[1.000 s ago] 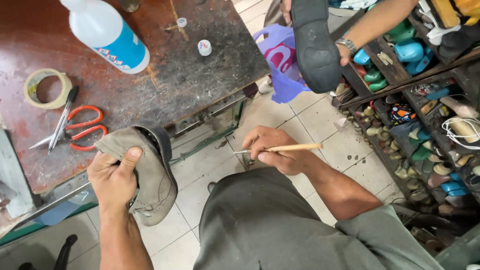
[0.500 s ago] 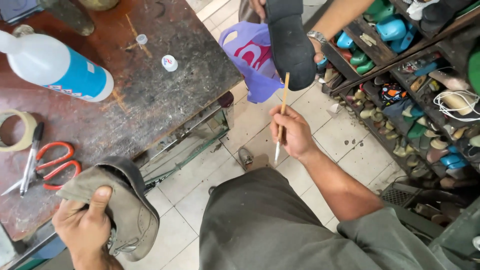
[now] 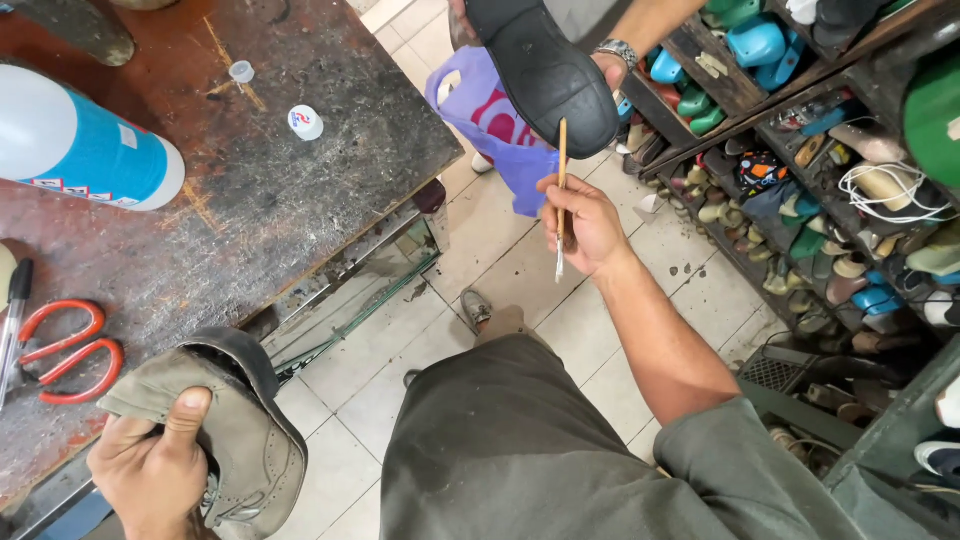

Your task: The person holds a grey shoe and applies glue to the sole using a brush. They repeatedly dip the brush into a container of adhesive and spread it along the edge of the shoe's sole. The person then places the shoe on a shelf.

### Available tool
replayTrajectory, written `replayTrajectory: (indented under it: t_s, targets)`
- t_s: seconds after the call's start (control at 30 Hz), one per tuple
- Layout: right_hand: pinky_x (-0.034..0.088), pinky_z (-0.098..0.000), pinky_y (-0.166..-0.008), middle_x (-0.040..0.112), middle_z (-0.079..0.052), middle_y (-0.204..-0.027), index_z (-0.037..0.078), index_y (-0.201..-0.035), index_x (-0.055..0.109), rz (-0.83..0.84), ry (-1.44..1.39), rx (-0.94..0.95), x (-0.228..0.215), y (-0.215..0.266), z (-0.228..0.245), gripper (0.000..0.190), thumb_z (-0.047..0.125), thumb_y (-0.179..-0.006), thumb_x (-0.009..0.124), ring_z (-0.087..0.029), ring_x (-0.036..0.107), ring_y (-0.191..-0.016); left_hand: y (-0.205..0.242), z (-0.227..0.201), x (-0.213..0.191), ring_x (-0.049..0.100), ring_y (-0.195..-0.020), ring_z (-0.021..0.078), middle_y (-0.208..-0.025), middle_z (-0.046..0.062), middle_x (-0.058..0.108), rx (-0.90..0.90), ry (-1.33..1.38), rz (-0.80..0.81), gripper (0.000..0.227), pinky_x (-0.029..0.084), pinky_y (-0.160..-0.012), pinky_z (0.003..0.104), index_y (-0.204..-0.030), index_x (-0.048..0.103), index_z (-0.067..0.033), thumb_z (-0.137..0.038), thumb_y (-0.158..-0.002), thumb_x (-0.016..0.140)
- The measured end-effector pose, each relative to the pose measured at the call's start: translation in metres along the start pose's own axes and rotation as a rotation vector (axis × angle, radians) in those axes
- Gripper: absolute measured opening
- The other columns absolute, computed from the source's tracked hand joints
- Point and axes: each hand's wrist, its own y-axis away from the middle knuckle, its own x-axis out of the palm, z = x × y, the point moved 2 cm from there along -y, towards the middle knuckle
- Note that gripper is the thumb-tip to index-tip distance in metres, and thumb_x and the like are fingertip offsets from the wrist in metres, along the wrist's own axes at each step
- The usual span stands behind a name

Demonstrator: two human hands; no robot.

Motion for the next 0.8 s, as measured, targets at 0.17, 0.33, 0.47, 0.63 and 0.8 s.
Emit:
replayTrajectory:
  t_s: [0.17,0.33,0.47,0.63,0.8]
  targets:
    - [0.039,-0.0314,-0.032,0.06,-0.012,-0.057,0.004,-0.103,0.067,0.033,-0.066,-0.02,0.001,-0.025,0.012,0.013,0.012,-0.101,0.058,-0.021,0.046,-0.035,-0.002,0.003,0.004,0.061,-0.104,0.0178,-0.106,0.011,0.068,-0.016,-0.06,-0.018,0.021,0.048,-0.102,0.032,-0.1,0.072,0.0011,-0.014,-0.106,0.084]
    - [0.037,-0.0295,-0.03,0.06,-0.012,-0.057,0.002,-0.104,0.065,0.099,-0.085,-0.072,0.013,-0.034,0.022,0.012,0.012,-0.103,0.058,-0.022,0.05,-0.034,-0.001,-0.004,0.006,0.065,-0.112,0.0127,-0.111,0.006,0.072,-0.139,-0.008,0.008,0.018,0.049,-0.107,0.027,-0.101,0.072,-0.0033,-0.019,-0.103,0.082]
    - [0.04,-0.0328,-0.035,0.061,-0.01,-0.059,0.006,-0.104,0.065,0.093,-0.105,-0.06,0.016,-0.035,0.027,0.012,0.017,-0.101,0.062,-0.02,0.049,-0.038,0.003,-0.004,0.002,0.066,-0.115,0.0191,-0.116,0.011,0.072,-0.103,-0.021,-0.004,0.019,0.05,-0.107,0.031,-0.11,0.073,-0.0001,-0.017,-0.104,0.081]
    - [0.05,-0.0261,-0.056,0.059,-0.003,-0.065,0.012,-0.089,0.064,-0.29,0.546,-0.565,-0.029,-0.025,0.056,0.011,0.002,-0.088,0.059,-0.013,0.057,-0.056,0.013,0.005,-0.002,0.058,-0.091,0.0102,-0.097,0.006,0.068,-0.182,0.003,-0.083,0.017,0.046,-0.085,0.025,-0.105,0.074,-0.0029,-0.015,-0.103,0.086]
    - [0.04,-0.0291,-0.041,0.067,-0.004,-0.076,0.011,-0.099,0.062,-0.532,0.583,-0.453,-0.024,-0.031,0.098,0.024,0.035,-0.093,0.062,-0.01,0.042,-0.041,0.01,-0.002,-0.001,0.061,-0.103,0.0158,-0.109,0.009,0.071,-0.13,-0.07,-0.048,0.018,0.048,-0.098,0.029,-0.115,0.076,-0.0039,-0.016,-0.103,0.083]
